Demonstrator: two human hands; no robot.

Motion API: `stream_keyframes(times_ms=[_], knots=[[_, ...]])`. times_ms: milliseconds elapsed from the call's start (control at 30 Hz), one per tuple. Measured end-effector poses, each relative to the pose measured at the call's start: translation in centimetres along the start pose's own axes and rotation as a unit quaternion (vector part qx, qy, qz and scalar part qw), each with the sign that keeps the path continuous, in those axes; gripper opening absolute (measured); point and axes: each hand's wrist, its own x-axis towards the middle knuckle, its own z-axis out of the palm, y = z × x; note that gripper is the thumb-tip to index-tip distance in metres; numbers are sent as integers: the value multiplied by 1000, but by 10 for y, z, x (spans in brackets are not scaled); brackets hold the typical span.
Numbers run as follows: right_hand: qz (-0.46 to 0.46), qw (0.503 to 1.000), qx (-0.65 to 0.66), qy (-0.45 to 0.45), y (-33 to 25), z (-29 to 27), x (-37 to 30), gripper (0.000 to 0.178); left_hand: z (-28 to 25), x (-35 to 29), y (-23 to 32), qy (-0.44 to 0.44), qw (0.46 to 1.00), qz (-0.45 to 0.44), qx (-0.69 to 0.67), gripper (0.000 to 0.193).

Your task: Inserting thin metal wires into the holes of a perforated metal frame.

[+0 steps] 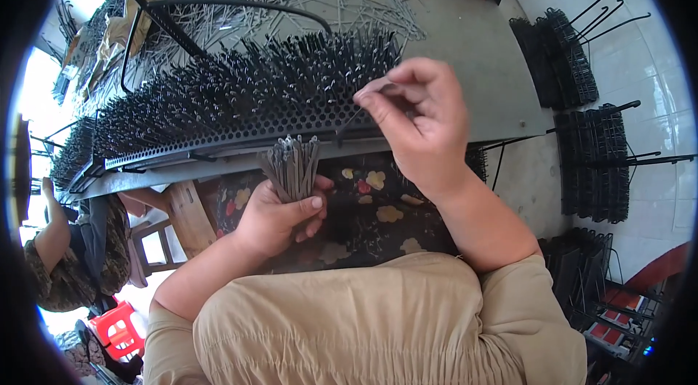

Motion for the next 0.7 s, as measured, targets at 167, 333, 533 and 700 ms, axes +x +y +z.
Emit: stream_keyframes(times_ms=[167, 333, 533, 700], knots=[[-154, 975, -157, -32, 11, -5, 12, 33, 5, 4, -3, 18, 998, 54, 25, 24], [-198, 929, -303, -81, 7, -3, 19, 21, 3, 6, 1, 29, 999, 24, 38, 14], [-231, 916, -322, -67, 16, 2, 25, 27, 5, 8, -4, 45, 998, 23, 47, 12], [-234, 878, -402, -113, 15, 5, 24, 24, 7, 10, -3, 62, 998, -13, 4, 13]])
